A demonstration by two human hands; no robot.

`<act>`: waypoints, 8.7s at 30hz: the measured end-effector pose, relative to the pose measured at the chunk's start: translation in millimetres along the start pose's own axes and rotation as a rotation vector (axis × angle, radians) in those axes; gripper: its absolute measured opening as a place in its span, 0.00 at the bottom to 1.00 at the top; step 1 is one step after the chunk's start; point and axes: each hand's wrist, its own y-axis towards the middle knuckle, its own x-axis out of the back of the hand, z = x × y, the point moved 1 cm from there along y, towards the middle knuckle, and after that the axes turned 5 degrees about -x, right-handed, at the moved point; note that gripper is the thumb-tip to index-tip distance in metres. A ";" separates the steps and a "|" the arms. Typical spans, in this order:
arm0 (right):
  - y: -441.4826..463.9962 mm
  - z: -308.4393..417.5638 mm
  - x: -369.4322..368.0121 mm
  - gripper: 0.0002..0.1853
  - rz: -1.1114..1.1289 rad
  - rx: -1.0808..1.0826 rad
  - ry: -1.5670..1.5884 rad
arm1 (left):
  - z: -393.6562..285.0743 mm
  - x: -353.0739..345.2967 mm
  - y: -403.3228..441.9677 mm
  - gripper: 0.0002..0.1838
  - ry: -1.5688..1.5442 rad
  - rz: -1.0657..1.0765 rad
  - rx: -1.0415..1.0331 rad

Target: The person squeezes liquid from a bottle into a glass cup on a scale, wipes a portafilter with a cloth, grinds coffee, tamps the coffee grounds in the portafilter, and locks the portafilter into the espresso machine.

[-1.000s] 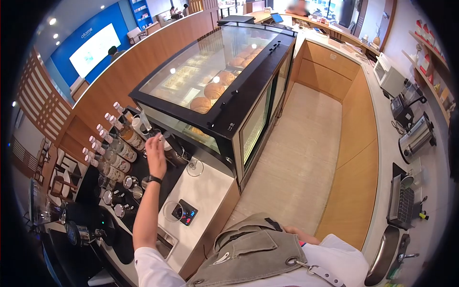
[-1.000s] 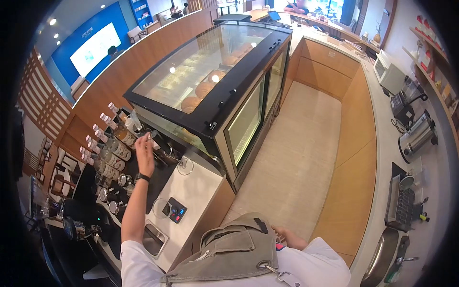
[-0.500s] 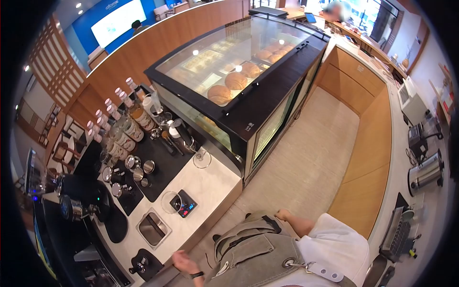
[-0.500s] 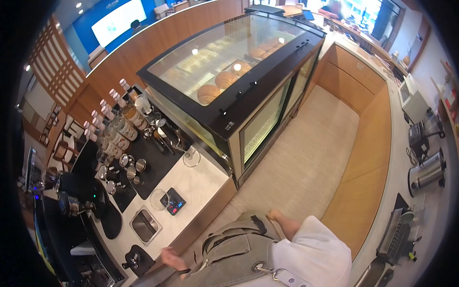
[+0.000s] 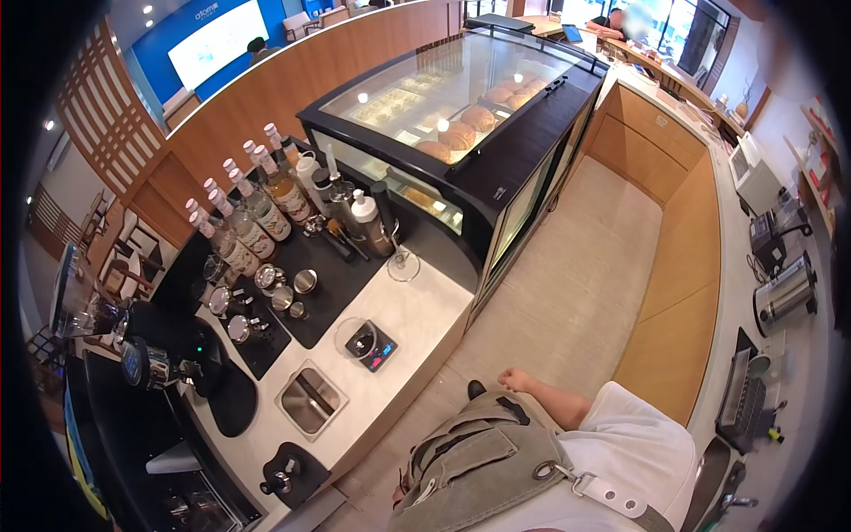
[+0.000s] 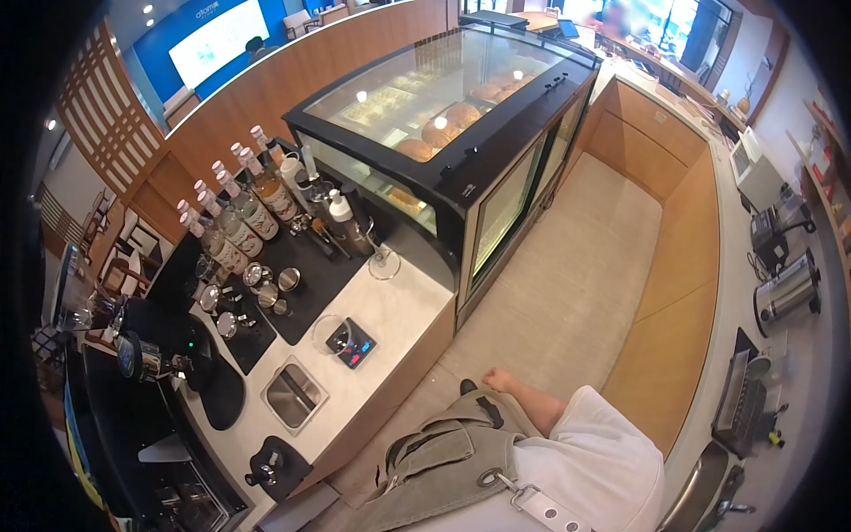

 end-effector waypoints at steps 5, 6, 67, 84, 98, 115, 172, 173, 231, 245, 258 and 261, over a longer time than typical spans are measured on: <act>-54.0 -55.5 -77.0 0.19 -0.051 -0.045 -0.026 | 72.5 29.8 -5.5 0.17 0.076 0.024 -0.040; -62.5 -66.1 -94.7 0.19 -0.101 -0.009 -0.069 | 89.5 33.5 -6.7 0.17 0.096 0.032 -0.044; -130.9 -88.3 -187.9 0.16 -0.203 0.009 0.024 | 158.1 97.8 -20.3 0.16 0.123 0.045 -0.101; -130.8 -70.6 -190.6 0.17 -0.209 0.044 -0.010 | 183.8 76.6 -6.4 0.16 -0.348 -0.045 -0.012; -133.1 -77.6 -185.3 0.17 -0.191 0.048 -0.023 | 165.3 78.3 -3.5 0.21 0.038 -0.047 -0.104; -123.6 -89.0 -174.4 0.17 -0.188 0.011 0.010 | 155.0 89.9 -18.3 0.19 0.180 -0.036 -0.098; -380.4 224.4 -560.2 0.45 0.757 1.379 -0.537 | 237.1 175.3 -434.5 0.60 -0.930 -1.459 0.140; -398.0 214.5 -601.3 0.45 0.756 1.411 -0.611 | 255.8 177.9 -441.5 0.62 -0.938 -1.469 0.154; -625.4 306.6 -928.8 0.16 -0.622 1.510 -0.285 | 816.5 476.5 -324.8 0.65 -0.767 -1.142 -0.255; -550.7 412.5 -906.0 0.28 -0.260 1.072 -0.753 | 669.7 470.3 -386.8 0.18 -1.210 -0.976 -0.259; -532.8 366.2 -875.8 0.13 1.207 0.147 0.673 | 506.1 662.8 -415.6 0.09 -0.252 -1.398 -0.826; -530.3 366.0 -877.7 0.11 1.189 0.216 0.620 | 487.9 803.8 -431.8 0.08 0.181 -1.616 -0.483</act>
